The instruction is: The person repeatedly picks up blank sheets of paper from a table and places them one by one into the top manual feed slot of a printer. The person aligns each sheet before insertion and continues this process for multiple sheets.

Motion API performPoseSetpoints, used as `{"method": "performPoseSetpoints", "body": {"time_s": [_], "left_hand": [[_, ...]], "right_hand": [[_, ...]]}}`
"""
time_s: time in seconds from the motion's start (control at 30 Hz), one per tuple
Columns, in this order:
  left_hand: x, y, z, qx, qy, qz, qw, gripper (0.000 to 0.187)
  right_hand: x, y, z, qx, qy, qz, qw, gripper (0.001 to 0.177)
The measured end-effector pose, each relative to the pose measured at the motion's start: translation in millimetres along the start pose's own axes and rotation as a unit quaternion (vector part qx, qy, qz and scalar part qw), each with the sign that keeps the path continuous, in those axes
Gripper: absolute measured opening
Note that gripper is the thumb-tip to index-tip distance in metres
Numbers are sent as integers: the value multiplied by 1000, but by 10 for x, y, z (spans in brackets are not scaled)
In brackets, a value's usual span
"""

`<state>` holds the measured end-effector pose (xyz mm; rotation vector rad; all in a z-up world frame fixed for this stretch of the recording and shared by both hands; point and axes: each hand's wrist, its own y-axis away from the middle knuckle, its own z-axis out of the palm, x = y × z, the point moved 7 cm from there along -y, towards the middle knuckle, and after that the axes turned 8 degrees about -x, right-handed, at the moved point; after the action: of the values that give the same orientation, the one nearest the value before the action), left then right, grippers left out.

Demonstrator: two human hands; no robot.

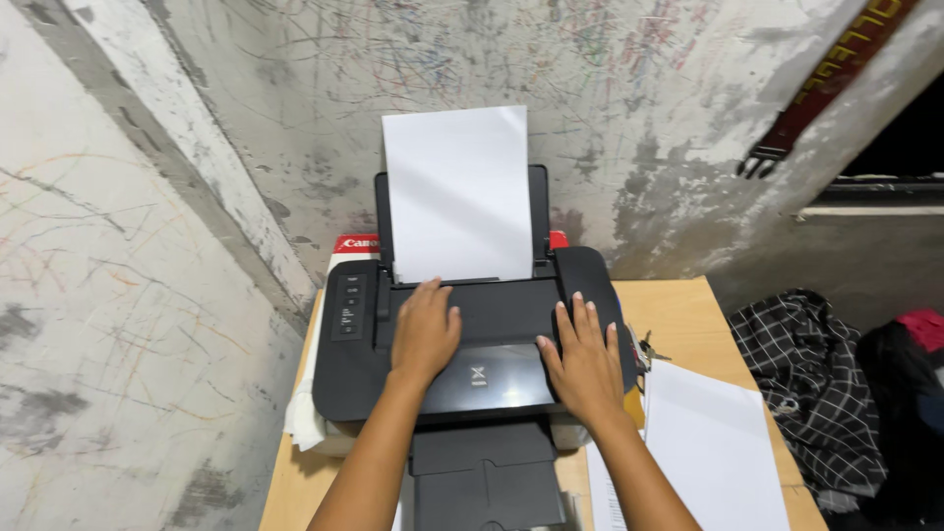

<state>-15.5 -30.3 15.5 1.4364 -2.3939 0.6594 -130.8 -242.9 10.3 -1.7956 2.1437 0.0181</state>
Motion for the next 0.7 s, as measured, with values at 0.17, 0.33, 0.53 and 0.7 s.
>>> {"method": "performPoseSetpoints", "body": {"time_s": [0.17,0.33,0.53,0.7], "left_hand": [[-16,188,-91,60,21,-52,997,28],[229,404,-7,48,-45,-113,991,36],[848,663,298,49,-128,-121,983,44],[1595,869,679,88,-127,-73,985,54]], "right_hand": [[147,375,-43,8,-14,-29,999,62],[399,705,-193,51,-122,-90,987,45],[779,960,-273,34,-244,-121,962,46],[998,1045,-225,-24,-329,-156,931,49]]}}
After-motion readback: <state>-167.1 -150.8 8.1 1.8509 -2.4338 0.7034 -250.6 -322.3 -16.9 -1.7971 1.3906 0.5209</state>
